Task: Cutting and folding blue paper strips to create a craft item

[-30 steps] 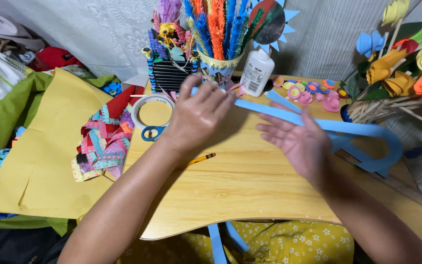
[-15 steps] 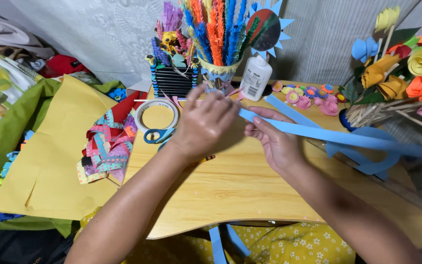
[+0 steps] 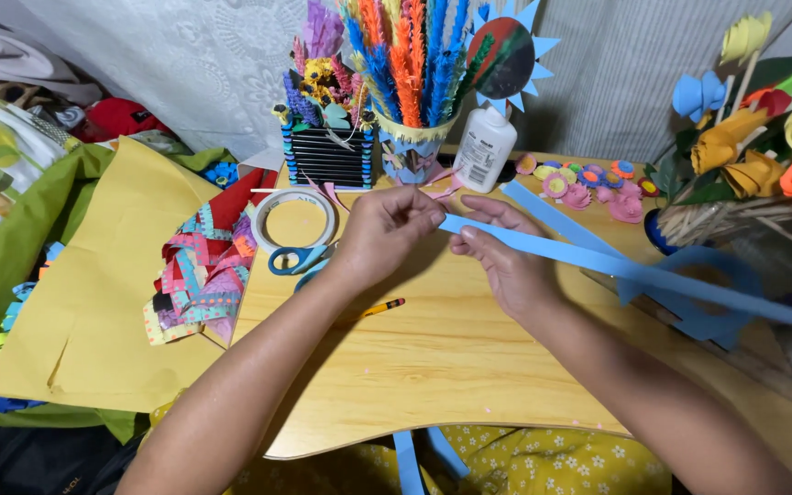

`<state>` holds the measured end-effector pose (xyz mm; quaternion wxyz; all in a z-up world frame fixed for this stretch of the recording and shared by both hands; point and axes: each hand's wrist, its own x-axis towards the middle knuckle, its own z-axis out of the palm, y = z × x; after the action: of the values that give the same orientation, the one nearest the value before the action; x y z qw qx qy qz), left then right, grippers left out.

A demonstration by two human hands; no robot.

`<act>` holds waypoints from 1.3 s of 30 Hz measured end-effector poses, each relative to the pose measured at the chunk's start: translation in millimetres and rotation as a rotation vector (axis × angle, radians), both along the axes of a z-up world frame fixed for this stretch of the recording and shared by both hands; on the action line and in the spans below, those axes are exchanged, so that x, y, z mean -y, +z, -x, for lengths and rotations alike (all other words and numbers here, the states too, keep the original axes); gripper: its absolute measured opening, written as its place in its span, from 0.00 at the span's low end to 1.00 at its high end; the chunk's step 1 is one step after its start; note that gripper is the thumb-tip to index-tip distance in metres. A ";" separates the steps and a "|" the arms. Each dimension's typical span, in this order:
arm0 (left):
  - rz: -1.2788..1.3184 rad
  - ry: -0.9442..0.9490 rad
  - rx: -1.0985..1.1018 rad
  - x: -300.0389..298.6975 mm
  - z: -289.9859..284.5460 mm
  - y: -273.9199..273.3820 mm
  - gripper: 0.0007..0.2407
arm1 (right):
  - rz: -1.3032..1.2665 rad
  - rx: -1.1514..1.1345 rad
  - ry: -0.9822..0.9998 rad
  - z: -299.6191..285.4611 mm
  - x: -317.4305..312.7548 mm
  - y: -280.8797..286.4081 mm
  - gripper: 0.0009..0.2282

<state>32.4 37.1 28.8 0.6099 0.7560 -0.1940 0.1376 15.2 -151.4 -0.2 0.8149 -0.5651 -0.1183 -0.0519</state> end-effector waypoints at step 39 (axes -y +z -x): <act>-1.419 0.367 0.055 -90.8 69.0 16.6 0.13 | -0.011 -0.091 0.088 -38.3 -12.0 -41.8 0.11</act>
<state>-36.6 127.9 45.5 -0.0644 0.9856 -0.1219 0.0977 53.5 -139.3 -41.9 0.8240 -0.5567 -0.1053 0.0090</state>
